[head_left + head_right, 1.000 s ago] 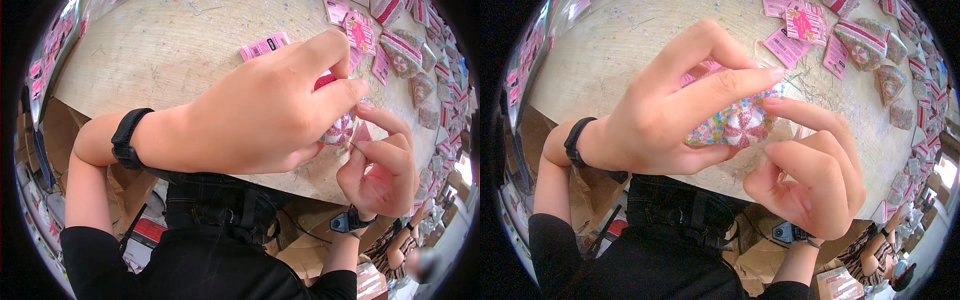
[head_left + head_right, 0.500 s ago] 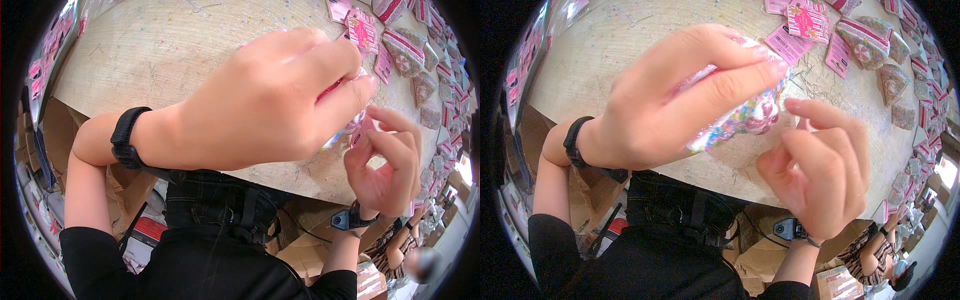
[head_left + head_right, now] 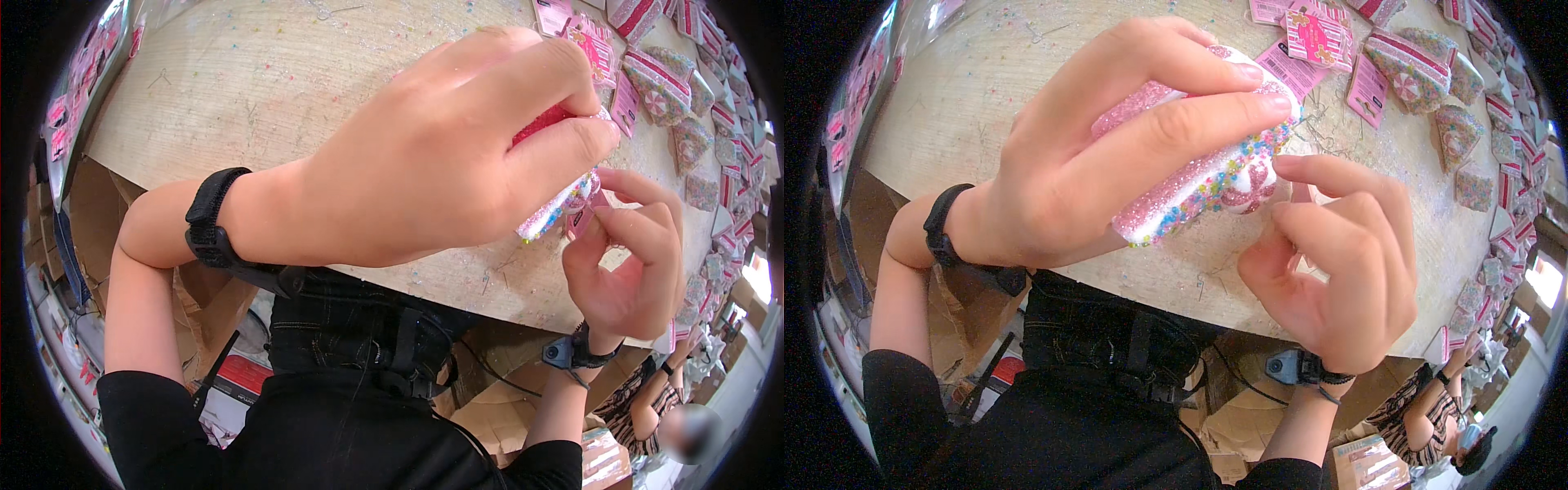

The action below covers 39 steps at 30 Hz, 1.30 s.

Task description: Tagging and bagging decorative triangular cake-shaped items at a production table.

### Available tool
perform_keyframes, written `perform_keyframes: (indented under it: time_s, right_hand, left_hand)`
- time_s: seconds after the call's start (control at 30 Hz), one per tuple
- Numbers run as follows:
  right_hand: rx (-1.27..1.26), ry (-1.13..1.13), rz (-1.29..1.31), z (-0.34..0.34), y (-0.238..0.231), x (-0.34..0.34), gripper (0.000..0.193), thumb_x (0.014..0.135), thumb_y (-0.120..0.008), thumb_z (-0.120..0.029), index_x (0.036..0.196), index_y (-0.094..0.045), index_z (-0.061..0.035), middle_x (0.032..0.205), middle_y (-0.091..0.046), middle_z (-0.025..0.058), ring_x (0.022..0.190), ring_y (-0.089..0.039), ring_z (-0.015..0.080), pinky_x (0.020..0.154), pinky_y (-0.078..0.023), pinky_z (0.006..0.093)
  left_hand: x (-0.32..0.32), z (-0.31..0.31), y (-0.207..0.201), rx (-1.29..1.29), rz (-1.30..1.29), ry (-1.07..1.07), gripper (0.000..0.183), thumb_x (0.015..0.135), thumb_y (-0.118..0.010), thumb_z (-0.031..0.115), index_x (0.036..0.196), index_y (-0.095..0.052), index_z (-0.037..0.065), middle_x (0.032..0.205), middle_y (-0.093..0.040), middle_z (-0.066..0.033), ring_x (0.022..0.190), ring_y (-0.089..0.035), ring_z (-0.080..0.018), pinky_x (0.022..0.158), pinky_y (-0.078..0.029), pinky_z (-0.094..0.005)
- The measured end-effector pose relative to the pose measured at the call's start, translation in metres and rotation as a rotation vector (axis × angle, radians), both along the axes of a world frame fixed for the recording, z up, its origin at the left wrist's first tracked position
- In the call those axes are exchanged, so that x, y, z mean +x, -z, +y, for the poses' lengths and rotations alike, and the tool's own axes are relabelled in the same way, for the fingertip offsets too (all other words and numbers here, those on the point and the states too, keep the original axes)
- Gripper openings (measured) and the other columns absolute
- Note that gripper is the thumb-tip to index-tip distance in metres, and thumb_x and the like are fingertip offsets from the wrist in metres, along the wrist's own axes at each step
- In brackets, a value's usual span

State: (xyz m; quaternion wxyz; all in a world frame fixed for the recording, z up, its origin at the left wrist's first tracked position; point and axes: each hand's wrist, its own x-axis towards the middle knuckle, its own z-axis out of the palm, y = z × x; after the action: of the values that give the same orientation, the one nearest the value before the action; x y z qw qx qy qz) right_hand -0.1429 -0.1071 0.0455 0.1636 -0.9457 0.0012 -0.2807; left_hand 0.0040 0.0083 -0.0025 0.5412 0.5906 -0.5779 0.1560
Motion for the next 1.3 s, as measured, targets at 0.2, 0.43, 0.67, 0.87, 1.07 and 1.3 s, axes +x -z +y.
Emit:
perform_keyframes:
  time_s: [0.2, 0.43, 0.67, 0.87, 1.07, 1.3]
  right_hand:
    - [0.748, 0.066, 0.154, -0.008, 0.001, -0.006, 0.017, 0.068, -0.061, 0.012, 0.081, -0.061, -0.0001, 0.08, -0.066, 0.0092, 0.067, -0.056, 0.0106, 0.059, -0.045, 0.0224]
    - [-0.125, 0.132, -0.17, 0.009, 0.018, 0.004, 0.022, 0.064, -0.066, 0.014, 0.08, -0.062, -0.001, 0.068, -0.059, 0.0073, 0.062, -0.06, 0.0143, 0.055, -0.048, 0.0266]
    - [0.149, 0.184, -0.088, 0.007, 0.02, 0.002, 0.02, 0.066, -0.065, 0.014, 0.079, -0.061, -0.0009, 0.065, -0.056, 0.0052, 0.055, -0.054, 0.011, 0.048, -0.043, 0.0216]
    - [0.691, 0.222, 0.083, 0.008, 0.013, -0.002, 0.01, 0.078, -0.064, 0.008, 0.082, -0.059, 0.0008, 0.067, -0.059, 0.0045, 0.058, -0.056, 0.0085, 0.049, -0.043, 0.021]
    - [1.454, 0.281, 0.359, -0.003, -0.008, -0.004, 0.005, 0.086, -0.061, 0.002, 0.085, -0.056, -0.0005, 0.064, -0.058, 0.003, 0.057, -0.056, 0.0076, 0.048, -0.042, 0.0199]
    - [0.101, 0.203, -0.02, 0.016, 0.023, 0.0, 0.019, 0.072, -0.065, 0.013, 0.081, -0.058, -0.0017, 0.061, -0.049, 0.0057, 0.049, -0.05, 0.012, 0.043, -0.039, 0.0239]
  left_hand:
    - [0.001, 0.015, -0.006, 0.195, -0.052, 0.081, 0.037, 0.066, -0.071, 0.003, 0.102, -0.068, -0.006, 0.096, -0.06, -0.0136, 0.084, -0.062, -0.0241, 0.072, -0.052, -0.0302]
    - [0.008, -0.005, 0.018, -0.075, -0.122, -0.042, 0.017, 0.072, -0.065, 0.006, 0.089, -0.066, 0.002, 0.089, -0.054, -0.0053, 0.08, -0.057, -0.0213, 0.067, -0.049, -0.0323]
    - [0.004, -0.004, 0.013, 0.093, -0.142, -0.083, 0.016, 0.074, -0.065, 0.007, 0.089, -0.066, 0.003, 0.089, -0.054, -0.0052, 0.084, -0.056, -0.0206, 0.069, -0.05, -0.0313]
    - [0.011, -0.015, 0.027, -0.067, -0.294, -0.115, 0.014, 0.072, -0.067, 0.007, 0.086, -0.066, 0.003, 0.09, -0.055, -0.0047, 0.083, -0.056, -0.0203, 0.069, -0.05, -0.03]
    - [0.003, -0.002, 0.011, -0.05, -0.224, -0.1, 0.011, 0.074, -0.068, 0.008, 0.083, -0.065, 0.003, 0.09, -0.055, -0.0038, 0.079, -0.056, -0.0198, 0.065, -0.05, -0.0308]
    - [0.013, -0.006, 0.021, 0.004, -0.276, -0.085, 0.014, 0.072, -0.068, 0.01, 0.084, -0.065, 0.003, 0.09, -0.054, -0.0037, 0.075, -0.056, -0.0194, 0.063, -0.05, -0.0294]
